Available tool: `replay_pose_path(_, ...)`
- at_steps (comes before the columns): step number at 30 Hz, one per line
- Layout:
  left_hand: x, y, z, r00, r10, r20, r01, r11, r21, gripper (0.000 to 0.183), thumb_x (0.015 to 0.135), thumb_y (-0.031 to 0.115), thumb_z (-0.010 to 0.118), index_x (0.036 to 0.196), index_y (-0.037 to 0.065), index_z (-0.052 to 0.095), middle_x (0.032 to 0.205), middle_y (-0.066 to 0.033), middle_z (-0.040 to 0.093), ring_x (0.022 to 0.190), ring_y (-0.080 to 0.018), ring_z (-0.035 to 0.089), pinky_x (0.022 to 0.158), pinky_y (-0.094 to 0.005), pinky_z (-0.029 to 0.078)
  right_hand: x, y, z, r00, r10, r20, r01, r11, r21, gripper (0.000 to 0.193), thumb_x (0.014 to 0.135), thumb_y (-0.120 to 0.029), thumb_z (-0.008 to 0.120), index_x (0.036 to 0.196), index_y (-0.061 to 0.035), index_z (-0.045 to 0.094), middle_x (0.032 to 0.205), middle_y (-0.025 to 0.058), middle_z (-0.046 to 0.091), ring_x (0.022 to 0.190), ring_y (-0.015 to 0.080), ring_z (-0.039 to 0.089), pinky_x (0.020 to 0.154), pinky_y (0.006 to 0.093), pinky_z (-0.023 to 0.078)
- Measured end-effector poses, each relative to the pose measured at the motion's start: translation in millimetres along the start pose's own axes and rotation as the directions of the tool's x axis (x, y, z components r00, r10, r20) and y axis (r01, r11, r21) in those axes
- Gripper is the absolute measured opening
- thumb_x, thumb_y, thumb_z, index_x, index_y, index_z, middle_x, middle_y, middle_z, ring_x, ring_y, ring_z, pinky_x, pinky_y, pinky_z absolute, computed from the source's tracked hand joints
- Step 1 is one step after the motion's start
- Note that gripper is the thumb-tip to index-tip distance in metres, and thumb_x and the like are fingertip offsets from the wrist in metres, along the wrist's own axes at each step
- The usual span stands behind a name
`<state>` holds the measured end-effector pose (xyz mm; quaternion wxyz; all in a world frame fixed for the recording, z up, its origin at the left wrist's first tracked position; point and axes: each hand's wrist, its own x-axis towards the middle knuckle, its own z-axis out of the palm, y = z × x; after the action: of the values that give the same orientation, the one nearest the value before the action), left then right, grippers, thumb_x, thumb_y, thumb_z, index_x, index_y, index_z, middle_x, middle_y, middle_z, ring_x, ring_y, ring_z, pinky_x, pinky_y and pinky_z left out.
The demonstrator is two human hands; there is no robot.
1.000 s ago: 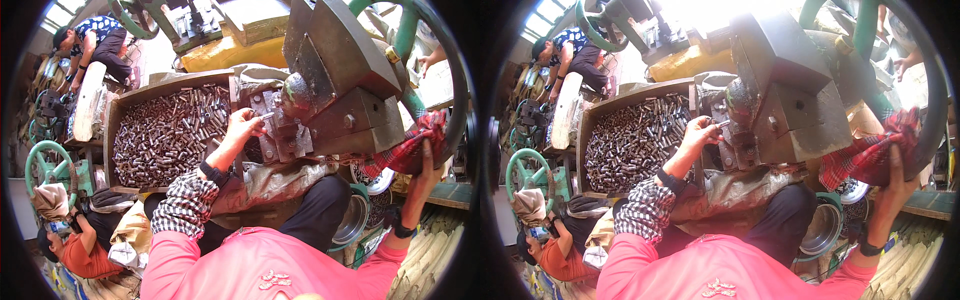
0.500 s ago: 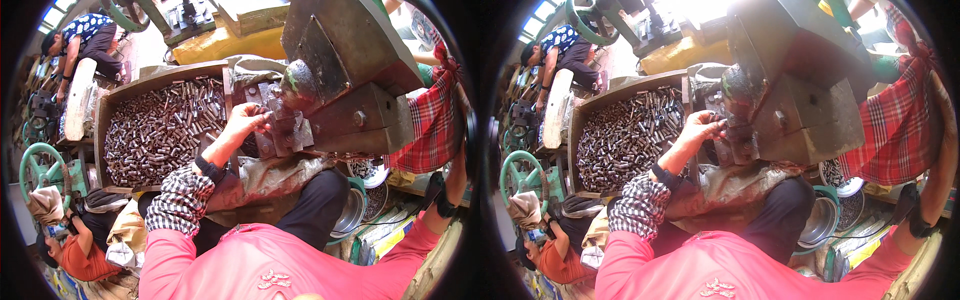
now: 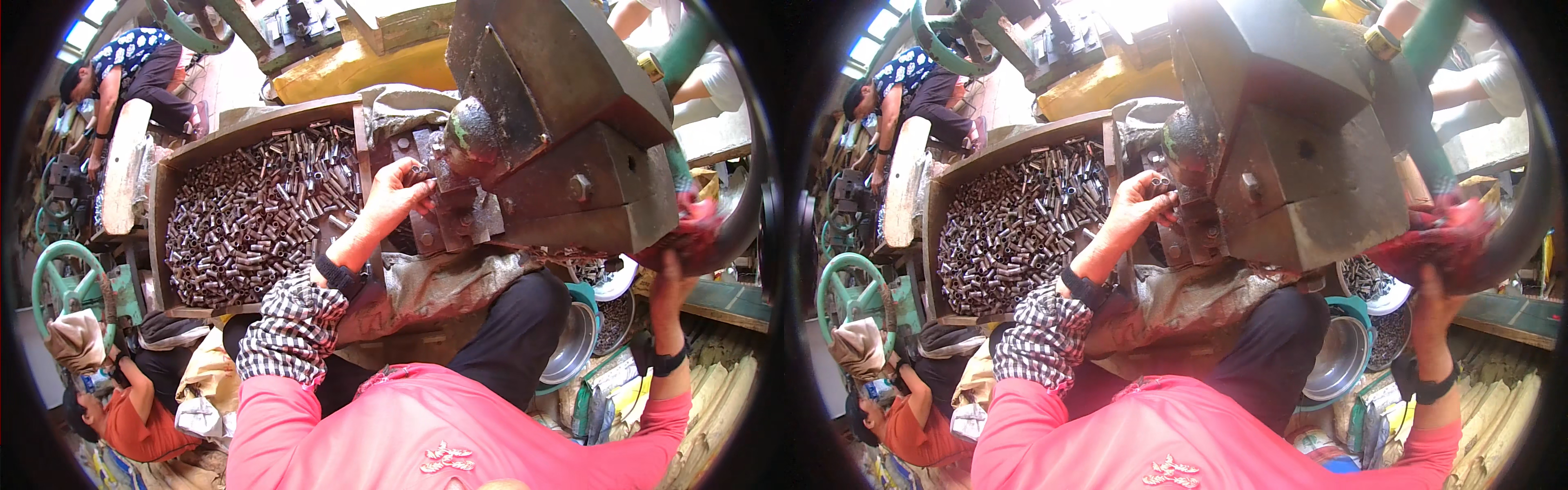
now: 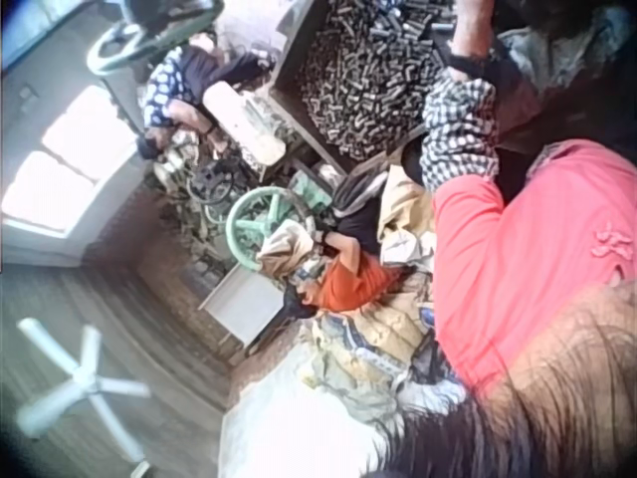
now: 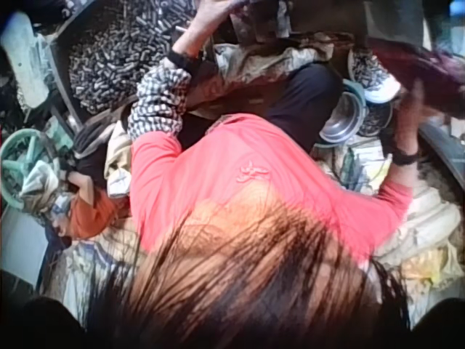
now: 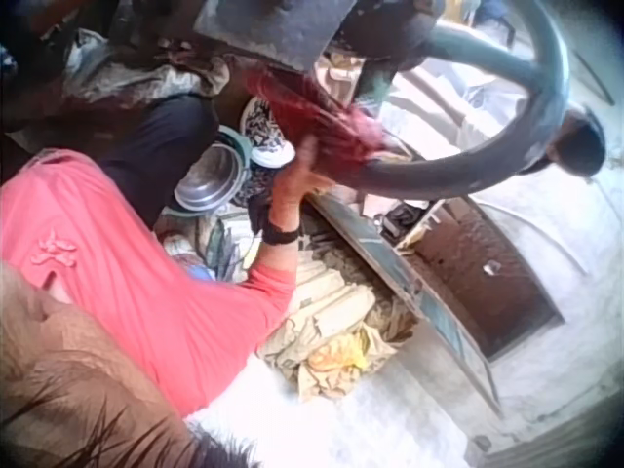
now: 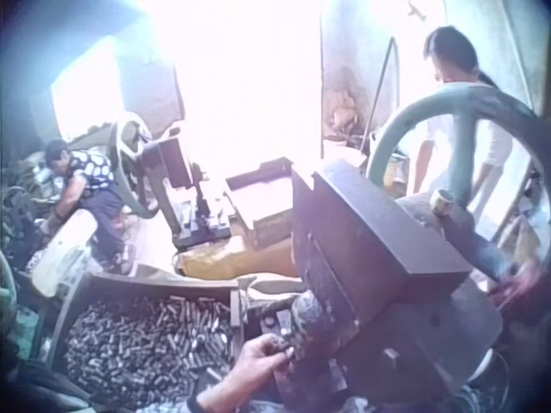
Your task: Manually sorting and placing small metal tube components into a hand-operated press for machining.
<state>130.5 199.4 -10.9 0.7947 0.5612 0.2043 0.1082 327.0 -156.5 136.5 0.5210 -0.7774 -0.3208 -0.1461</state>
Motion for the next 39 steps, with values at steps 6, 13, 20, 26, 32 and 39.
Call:
replay_pose_path(6,-15,16,-15,0.997,-0.012,-0.080,0.046,0.902,0.429,0.016,0.083,0.010,0.068,0.094,0.002,0.060,0.071,0.0007,0.060,0.054,-0.0055,0.055,0.048,-0.0198,0.045,64,-48,-28,0.982,0.138,-0.133,-0.123,0.986,0.115,0.057,0.084,-0.020,0.056,0.135,0.0018,0.041,0.128,0.0121,0.052,0.115,0.0214,0.052,0.103,0.0363,0.037)
replay_pose_path(13,-8,10,-10,0.999,-0.039,0.032,0.032,0.980,0.199,0.029,0.086,0.012,0.065,0.111,-0.001,0.057,0.085,-0.0028,0.063,0.070,-0.0088,0.062,0.059,-0.0195,0.048,107,-112,-3,0.980,0.182,0.085,-0.195,0.964,0.178,0.051,0.084,-0.022,0.057,0.124,0.0082,0.049,0.119,0.0158,0.055,0.102,0.0212,0.055,0.091,0.0320,0.043)
replay_pose_path(20,-15,6,-15,0.992,-0.081,0.100,0.097,0.982,-0.164,0.028,0.090,0.006,0.057,0.116,-0.003,0.054,0.108,-0.0115,0.063,0.093,-0.0209,0.066,0.075,-0.0276,0.055,99,-140,21,0.990,0.061,0.127,-0.069,0.996,0.061,0.055,0.082,-0.027,0.058,0.120,0.0120,0.051,0.113,0.0198,0.056,0.096,0.0239,0.057,0.084,0.0319,0.046)
replay_pose_path(26,-9,3,-11,0.993,-0.116,-0.001,0.115,0.985,-0.125,0.020,0.085,0.007,0.065,0.104,0.000,0.060,0.096,-0.0083,0.067,0.083,-0.0176,0.068,0.068,-0.0246,0.055,72,-75,-2,0.993,0.050,-0.103,-0.041,0.996,0.084,0.050,0.085,-0.015,0.056,0.129,0.0058,0.045,0.127,0.0129,0.050,0.111,0.0211,0.053,0.097,0.0342,0.041)
replay_pose_path(32,-12,4,-10,0.994,-0.092,-0.060,0.089,0.995,-0.038,0.021,0.084,0.009,0.066,0.103,0.000,0.061,0.094,-0.0076,0.067,0.081,-0.0156,0.068,0.067,-0.0232,0.053,22,-5,-11,0.997,0.004,-0.076,0.006,0.991,0.134,0.054,0.081,-0.008,0.060,0.130,0.0052,0.043,0.125,0.0117,0.053,0.113,0.0209,0.053,0.098,0.0352,0.041)
replay_pose_path(39,-12,7,-8,0.992,-0.117,-0.055,0.114,0.992,-0.055,0.025,0.086,0.009,0.064,0.107,-0.002,0.059,0.098,-0.0101,0.067,0.084,-0.0171,0.068,0.071,-0.0234,0.054,78,-59,-25,0.991,0.128,-0.022,-0.125,0.985,0.115,0.055,0.084,-0.010,0.057,0.134,0.0051,0.040,0.129,0.0129,0.051,0.113,0.0229,0.054,0.099,0.0351,0.041)
